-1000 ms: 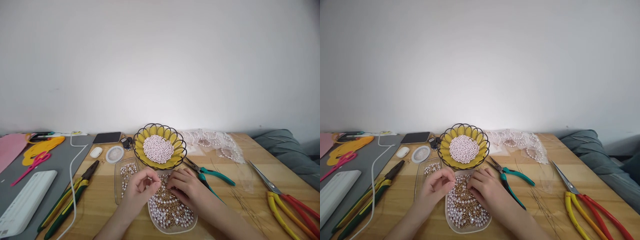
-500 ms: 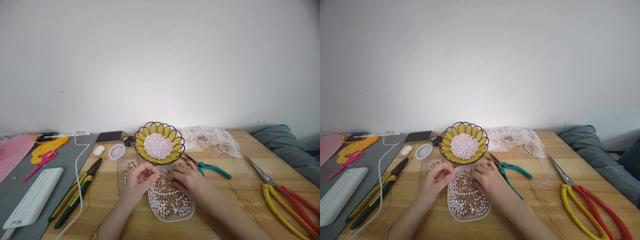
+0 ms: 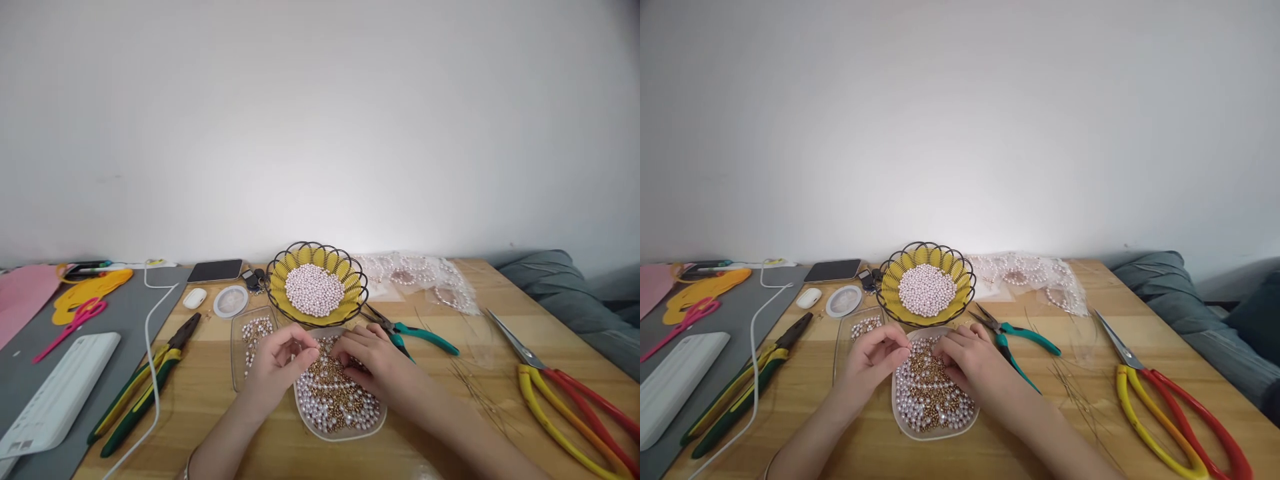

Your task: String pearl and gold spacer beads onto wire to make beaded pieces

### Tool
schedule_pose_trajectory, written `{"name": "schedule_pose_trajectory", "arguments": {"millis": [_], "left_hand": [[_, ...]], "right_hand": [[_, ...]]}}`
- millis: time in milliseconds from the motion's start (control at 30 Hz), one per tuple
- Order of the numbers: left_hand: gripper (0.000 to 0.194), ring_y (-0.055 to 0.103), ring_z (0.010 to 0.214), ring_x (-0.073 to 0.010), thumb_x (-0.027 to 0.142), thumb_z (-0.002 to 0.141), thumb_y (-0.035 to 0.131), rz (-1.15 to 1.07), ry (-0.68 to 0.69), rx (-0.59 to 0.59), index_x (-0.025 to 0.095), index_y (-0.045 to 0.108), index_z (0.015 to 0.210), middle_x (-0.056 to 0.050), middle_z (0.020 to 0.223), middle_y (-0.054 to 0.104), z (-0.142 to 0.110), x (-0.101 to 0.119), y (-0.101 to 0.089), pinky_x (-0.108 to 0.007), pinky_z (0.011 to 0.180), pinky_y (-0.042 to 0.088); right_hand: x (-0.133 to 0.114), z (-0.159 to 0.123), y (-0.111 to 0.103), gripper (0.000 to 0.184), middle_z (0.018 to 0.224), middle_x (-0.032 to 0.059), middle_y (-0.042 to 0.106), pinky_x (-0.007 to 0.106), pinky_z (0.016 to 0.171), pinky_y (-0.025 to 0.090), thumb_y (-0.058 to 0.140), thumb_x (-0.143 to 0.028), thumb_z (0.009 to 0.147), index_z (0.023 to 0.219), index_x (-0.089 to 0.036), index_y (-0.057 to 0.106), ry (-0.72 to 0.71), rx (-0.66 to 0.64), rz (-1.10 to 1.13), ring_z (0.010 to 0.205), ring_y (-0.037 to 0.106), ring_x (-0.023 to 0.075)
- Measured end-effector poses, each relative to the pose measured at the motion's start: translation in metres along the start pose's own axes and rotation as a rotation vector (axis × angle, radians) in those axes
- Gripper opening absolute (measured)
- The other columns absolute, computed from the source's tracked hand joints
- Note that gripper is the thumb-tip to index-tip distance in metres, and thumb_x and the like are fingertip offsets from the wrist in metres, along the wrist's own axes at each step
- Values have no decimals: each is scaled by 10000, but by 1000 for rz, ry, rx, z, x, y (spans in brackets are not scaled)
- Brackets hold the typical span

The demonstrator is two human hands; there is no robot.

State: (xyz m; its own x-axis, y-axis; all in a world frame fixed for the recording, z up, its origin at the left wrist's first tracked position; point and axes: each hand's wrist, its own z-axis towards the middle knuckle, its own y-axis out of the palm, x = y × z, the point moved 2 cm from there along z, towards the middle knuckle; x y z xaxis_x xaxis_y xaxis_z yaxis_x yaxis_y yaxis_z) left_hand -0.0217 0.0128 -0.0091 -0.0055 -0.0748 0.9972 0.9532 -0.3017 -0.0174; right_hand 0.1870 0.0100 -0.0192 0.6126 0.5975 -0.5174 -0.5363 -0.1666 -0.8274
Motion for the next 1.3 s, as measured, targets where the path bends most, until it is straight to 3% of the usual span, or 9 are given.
{"name": "schedule_pose_trajectory", "arguments": {"millis": [200, 367, 500, 633, 867, 1067, 1300], "left_hand": [[136, 596, 758, -170, 312, 888, 720, -10, 2, -16, 178, 718, 862, -26, 799, 669, 1, 1, 1, -256, 693, 475], [124, 579, 719, -158, 288, 865, 726, -19, 7, 14, 172, 701, 830, -19, 771, 663, 1, 3, 2, -251, 669, 466], [107, 581, 727, -157, 273, 861, 719, -8, 2, 14, 173, 697, 830, -19, 777, 666, 1, 4, 3, -250, 677, 463], [117, 586, 727, -164, 283, 861, 721, -4, -8, 9, 171, 698, 832, -20, 772, 657, 1, 4, 4, -254, 672, 464], [114, 591, 721, -164, 277, 844, 727, -3, -1, 25, 171, 692, 819, -18, 768, 661, 1, 6, 5, -257, 675, 470], [79, 583, 726, -155, 247, 845, 713, -17, -5, 23, 172, 697, 827, -16, 782, 664, 1, 2, 5, -249, 681, 460], [74, 589, 738, -154, 246, 853, 721, -22, -6, 19, 177, 705, 833, -18, 793, 674, 0, 4, 5, -249, 692, 465]], "right_hand": [[-1, 2, -3, 266, 855, -6, 688, 353, 828, 399, 580, 32, 881, 915, -230, 610, 9, 28, 57, 857, 644, 208], [-6, 3, -6, 138, 877, 6, 694, 366, 834, 398, 682, -101, 920, 878, -232, 665, -11, 16, 44, 893, 641, 224], [-9, 4, 2, 131, 873, 4, 708, 360, 811, 374, 743, -107, 884, 883, -226, 689, -33, -18, -10, 903, 659, 227], [-10, 5, 6, 179, 835, 5, 686, 346, 793, 366, 660, -73, 932, 808, -200, 641, -48, -12, -27, 905, 660, 214], [-12, 2, 8, 124, 887, 11, 703, 353, 812, 374, 673, -99, 916, 896, -220, 650, -45, 35, 36, 903, 666, 221], [-15, 0, 23, 183, 819, -6, 689, 355, 779, 343, 696, -86, 896, 786, -209, 617, -2, 108, -73, 837, 648, 215], [-11, 1, 4, 140, 819, 17, 703, 367, 780, 420, 564, -132, 926, 832, -222, 614, 131, 105, 216, 790, 637, 211]]}}
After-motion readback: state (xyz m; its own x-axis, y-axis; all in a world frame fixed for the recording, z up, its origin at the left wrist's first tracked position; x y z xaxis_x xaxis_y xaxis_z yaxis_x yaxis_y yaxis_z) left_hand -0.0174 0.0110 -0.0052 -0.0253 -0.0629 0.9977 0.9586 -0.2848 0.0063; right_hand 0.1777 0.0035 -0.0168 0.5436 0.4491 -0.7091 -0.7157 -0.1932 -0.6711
